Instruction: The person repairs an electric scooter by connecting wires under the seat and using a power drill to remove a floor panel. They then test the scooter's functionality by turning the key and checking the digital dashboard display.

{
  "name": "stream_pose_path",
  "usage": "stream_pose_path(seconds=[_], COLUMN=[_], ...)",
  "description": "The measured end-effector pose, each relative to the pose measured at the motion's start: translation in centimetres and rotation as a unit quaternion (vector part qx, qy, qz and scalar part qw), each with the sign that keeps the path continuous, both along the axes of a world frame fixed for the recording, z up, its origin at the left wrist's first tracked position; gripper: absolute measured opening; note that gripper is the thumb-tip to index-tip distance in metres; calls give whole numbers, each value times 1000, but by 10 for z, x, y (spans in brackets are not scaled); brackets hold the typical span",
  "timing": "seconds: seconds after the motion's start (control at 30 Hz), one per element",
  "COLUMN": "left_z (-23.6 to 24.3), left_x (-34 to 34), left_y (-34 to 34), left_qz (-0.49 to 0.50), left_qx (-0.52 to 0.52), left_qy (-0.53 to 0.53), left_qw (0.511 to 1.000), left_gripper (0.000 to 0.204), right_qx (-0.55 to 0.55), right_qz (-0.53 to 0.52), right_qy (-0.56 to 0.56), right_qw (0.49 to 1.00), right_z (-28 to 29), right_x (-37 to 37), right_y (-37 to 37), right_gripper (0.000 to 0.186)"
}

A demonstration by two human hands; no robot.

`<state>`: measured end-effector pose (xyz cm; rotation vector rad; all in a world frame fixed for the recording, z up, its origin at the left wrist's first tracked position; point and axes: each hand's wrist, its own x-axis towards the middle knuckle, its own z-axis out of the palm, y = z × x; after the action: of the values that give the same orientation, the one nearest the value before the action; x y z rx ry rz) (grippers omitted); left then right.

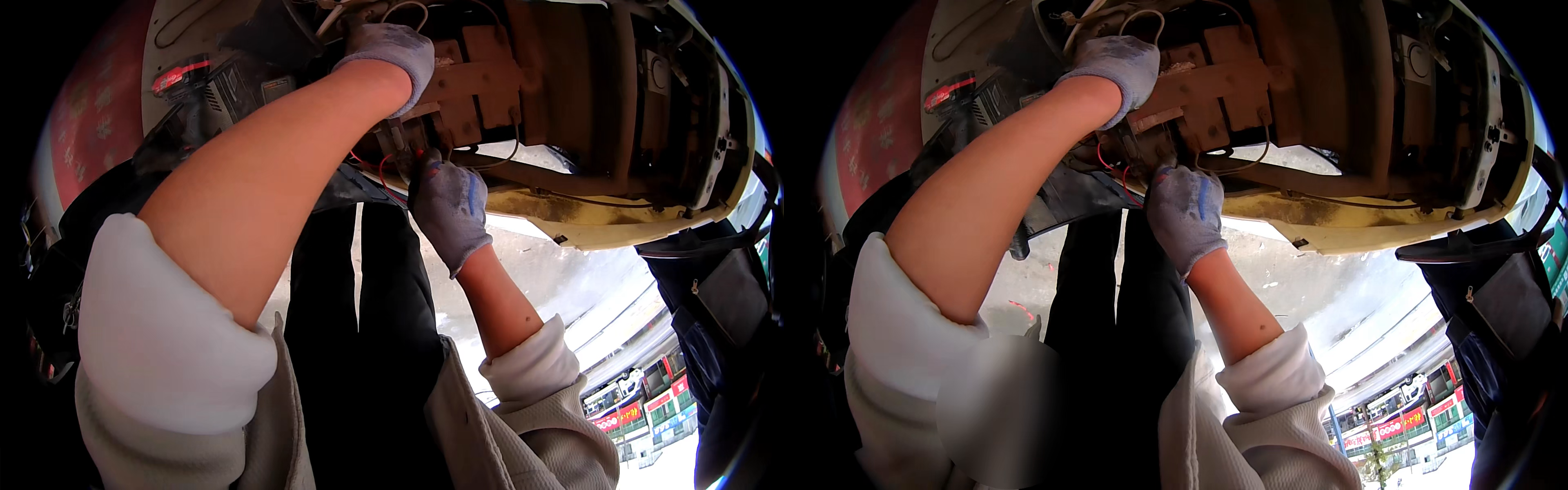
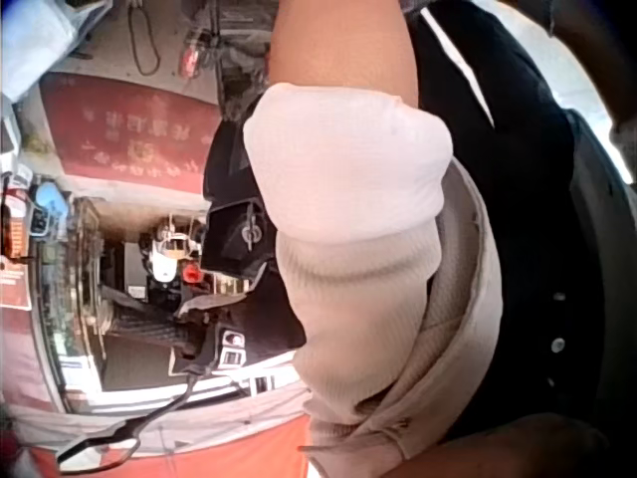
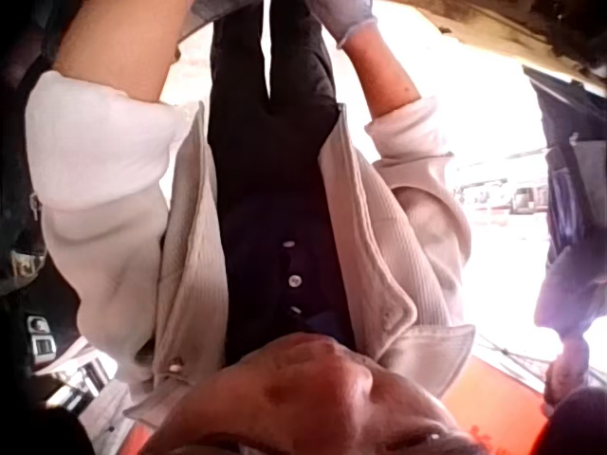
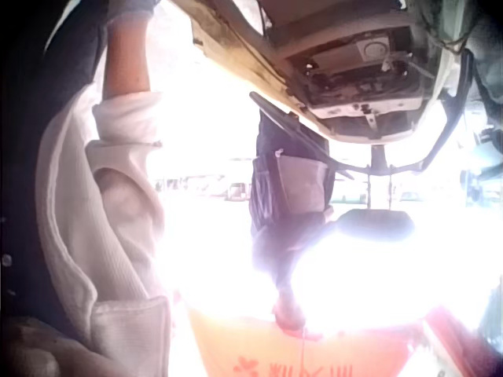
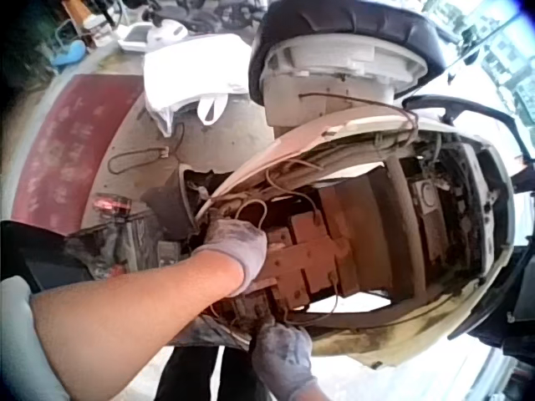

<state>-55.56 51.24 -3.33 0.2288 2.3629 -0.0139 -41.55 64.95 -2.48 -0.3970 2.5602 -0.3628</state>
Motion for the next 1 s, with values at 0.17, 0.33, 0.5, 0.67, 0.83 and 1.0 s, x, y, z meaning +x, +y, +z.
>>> stream_pose_path(seconds=[0.17, 0.33, 0.5, 0.67, 0.83, 1.0], left_z=[-5, -5, 17, 11, 6, 3], left_x=[2, -3, -8, -9, -10, -6], left_y=[0, 4, -6, 2, 4, 2], left_qz=[-9, -28, -1, 3, 36, 39], left_qx=[0, 18, 4, -2, 4, -4], left_qy=[14, -41, -50, -56, -66, -51], left_qw=[1000, 999, 999, 998, 997, 998], left_gripper=[27, 23, 21, 19, 19, 18], right_qx=[-2, 18, -29, -17, -62, -63], right_qz=[-18, -32, -46, -62, -102, -89], right_qy=[-9, -29, -21, -40, -52, -65], right_qw=[1000, 999, 998, 997, 991, 992], right_z=[-2, -3, 2, 5, 6, 4], right_x=[1, 2, -1, -2, -4, -6], right_y=[1, 5, -2, 0, 4, 5], right_gripper=[10, 11, 12, 8, 20, 35])
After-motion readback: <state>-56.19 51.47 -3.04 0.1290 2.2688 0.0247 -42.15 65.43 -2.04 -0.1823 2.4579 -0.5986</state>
